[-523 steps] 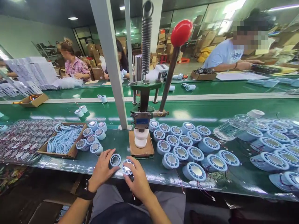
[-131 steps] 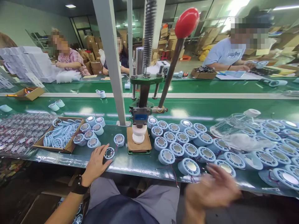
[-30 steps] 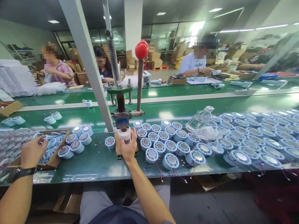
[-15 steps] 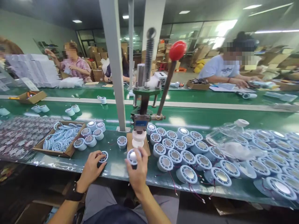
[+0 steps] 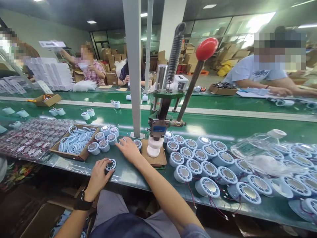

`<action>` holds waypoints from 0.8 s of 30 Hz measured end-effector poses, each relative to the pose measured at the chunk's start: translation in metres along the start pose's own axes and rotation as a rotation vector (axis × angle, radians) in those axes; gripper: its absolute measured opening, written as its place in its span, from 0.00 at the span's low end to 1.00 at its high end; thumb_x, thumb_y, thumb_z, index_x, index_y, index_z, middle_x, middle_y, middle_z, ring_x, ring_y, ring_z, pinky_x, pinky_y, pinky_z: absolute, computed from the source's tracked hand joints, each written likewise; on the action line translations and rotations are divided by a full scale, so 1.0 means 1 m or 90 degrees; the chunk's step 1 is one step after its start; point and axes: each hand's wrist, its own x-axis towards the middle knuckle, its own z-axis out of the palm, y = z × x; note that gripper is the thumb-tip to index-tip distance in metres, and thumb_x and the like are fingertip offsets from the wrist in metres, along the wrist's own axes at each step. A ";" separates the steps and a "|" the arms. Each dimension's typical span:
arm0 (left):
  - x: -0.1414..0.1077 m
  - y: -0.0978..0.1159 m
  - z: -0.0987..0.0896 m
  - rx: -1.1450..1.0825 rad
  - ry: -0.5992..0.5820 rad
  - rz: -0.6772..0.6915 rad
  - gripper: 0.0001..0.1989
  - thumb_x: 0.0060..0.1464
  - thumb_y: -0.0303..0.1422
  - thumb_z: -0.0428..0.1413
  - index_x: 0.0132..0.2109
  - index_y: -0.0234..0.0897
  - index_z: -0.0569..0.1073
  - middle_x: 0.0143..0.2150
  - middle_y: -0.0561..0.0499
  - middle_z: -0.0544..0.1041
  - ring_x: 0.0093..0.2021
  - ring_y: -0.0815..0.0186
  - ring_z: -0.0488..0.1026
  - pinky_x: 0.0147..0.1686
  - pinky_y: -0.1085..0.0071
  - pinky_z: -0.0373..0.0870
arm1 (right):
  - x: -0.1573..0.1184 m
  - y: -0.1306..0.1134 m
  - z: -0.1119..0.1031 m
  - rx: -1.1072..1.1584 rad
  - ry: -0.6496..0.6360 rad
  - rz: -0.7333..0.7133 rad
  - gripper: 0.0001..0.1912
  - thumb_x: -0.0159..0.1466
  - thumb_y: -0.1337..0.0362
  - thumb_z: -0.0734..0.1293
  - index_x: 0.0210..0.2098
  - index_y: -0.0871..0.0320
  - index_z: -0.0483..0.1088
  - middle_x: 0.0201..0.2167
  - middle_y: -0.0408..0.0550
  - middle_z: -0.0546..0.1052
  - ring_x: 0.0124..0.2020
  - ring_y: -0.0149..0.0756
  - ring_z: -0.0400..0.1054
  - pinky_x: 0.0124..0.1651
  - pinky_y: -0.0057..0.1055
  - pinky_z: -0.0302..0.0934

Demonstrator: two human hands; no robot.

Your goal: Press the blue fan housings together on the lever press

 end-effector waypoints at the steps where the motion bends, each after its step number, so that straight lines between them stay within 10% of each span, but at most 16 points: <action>1: -0.001 0.002 0.000 -0.002 0.002 -0.007 0.13 0.58 0.33 0.58 0.50 0.38 0.73 0.53 0.43 0.75 0.53 0.51 0.69 0.53 0.53 0.68 | 0.003 0.003 0.002 -0.001 -0.006 0.013 0.16 0.67 0.69 0.65 0.54 0.55 0.71 0.54 0.53 0.71 0.58 0.43 0.63 0.64 0.46 0.61; 10: 0.003 0.021 0.003 -0.004 -0.032 -0.038 0.20 0.54 0.33 0.62 0.54 0.38 0.71 0.54 0.43 0.75 0.52 0.51 0.70 0.50 0.54 0.68 | 0.008 -0.004 -0.001 -0.028 -0.018 0.137 0.20 0.67 0.69 0.65 0.58 0.59 0.68 0.56 0.60 0.68 0.60 0.47 0.61 0.64 0.46 0.58; 17: 0.008 0.016 -0.007 -0.033 -0.135 0.036 0.25 0.57 0.29 0.57 0.62 0.40 0.67 0.60 0.43 0.72 0.55 0.53 0.66 0.54 0.53 0.66 | -0.041 -0.009 -0.008 -0.057 -0.008 0.317 0.26 0.68 0.64 0.63 0.64 0.63 0.62 0.64 0.67 0.61 0.66 0.59 0.54 0.62 0.53 0.57; 24: 0.008 0.007 -0.009 -0.042 -0.140 0.036 0.24 0.59 0.34 0.57 0.62 0.41 0.68 0.60 0.43 0.72 0.58 0.51 0.65 0.56 0.51 0.65 | -0.117 -0.063 0.000 0.127 0.160 0.222 0.11 0.68 0.66 0.62 0.49 0.55 0.71 0.61 0.53 0.67 0.61 0.50 0.60 0.59 0.49 0.61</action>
